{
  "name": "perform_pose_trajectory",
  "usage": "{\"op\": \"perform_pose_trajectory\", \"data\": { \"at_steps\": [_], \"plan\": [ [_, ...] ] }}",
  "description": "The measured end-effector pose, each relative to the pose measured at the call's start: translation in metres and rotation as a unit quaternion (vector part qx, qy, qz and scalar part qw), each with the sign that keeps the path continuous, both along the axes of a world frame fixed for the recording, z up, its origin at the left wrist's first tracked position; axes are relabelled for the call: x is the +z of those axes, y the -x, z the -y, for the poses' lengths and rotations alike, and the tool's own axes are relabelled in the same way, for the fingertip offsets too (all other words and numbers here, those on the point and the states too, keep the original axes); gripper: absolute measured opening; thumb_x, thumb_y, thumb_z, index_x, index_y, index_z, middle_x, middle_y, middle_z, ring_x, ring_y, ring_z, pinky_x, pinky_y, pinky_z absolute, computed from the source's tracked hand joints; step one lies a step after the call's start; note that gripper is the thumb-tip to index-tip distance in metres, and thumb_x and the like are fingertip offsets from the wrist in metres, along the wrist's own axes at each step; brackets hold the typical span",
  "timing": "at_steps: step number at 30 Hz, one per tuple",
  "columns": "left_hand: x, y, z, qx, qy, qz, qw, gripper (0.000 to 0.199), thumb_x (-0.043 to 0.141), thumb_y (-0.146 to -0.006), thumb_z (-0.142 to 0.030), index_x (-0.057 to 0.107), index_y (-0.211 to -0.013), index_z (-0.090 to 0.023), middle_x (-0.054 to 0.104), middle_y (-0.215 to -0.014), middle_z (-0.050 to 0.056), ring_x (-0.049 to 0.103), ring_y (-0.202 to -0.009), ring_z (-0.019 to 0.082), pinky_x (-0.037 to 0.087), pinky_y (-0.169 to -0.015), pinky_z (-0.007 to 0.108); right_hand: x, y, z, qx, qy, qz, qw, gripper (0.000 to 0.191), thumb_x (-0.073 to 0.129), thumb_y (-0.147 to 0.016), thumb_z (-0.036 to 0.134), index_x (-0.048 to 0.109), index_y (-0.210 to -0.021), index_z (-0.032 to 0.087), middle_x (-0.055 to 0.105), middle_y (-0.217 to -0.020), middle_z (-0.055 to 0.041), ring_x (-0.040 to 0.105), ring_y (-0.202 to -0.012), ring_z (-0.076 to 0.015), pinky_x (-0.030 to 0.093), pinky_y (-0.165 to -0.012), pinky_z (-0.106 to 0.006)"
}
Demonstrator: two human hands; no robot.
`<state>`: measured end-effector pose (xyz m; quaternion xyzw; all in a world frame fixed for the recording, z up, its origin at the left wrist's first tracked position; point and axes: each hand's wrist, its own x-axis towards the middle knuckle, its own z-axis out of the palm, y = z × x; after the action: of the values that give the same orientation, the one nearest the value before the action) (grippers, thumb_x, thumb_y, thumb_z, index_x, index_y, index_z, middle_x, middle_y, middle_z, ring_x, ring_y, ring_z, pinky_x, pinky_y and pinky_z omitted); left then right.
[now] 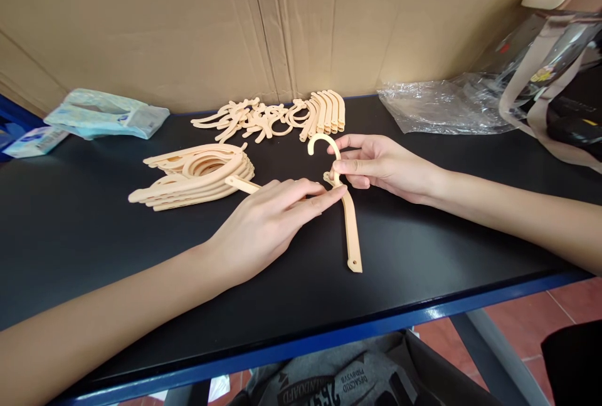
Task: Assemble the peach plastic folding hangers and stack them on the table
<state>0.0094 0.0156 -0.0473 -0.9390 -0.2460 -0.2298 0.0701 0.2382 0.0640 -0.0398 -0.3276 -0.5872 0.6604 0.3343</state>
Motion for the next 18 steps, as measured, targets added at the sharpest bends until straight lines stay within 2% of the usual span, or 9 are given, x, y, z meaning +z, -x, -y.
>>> {"op": "perform_pose_trajectory", "data": {
  "at_steps": [11, 18],
  "plan": [
    [-0.0002, -0.0003, 0.001, 0.0, -0.006, 0.011, 1.0, 0.044, 0.044, -0.095, 0.0, 0.054, -0.132, -0.02, 0.067, -0.11, 0.004, 0.065, -0.098, 0.013, 0.051, -0.083, 0.025, -0.0022, -0.0015, -0.0024, 0.028, -0.011, 0.014, 0.999, 0.031, 0.076, -0.082, 0.032, 0.059, -0.1, 0.014, 0.055, -0.066, 0.0055, 0.035, -0.047, -0.0017, 0.024, -0.047, -0.021],
    [0.0025, -0.0014, 0.002, -0.028, 0.024, 0.019, 0.999, 0.042, 0.049, -0.095, -0.002, 0.053, -0.133, -0.019, 0.067, -0.11, 0.003, 0.064, -0.097, 0.013, 0.05, -0.082, 0.024, 0.0008, -0.0037, -0.0024, 0.062, -0.002, 0.014, 0.998, 0.023, 0.07, -0.086, 0.025, 0.058, -0.102, 0.014, 0.053, -0.065, 0.0059, 0.035, -0.048, -0.0021, 0.026, -0.049, -0.02]
  ]
}}
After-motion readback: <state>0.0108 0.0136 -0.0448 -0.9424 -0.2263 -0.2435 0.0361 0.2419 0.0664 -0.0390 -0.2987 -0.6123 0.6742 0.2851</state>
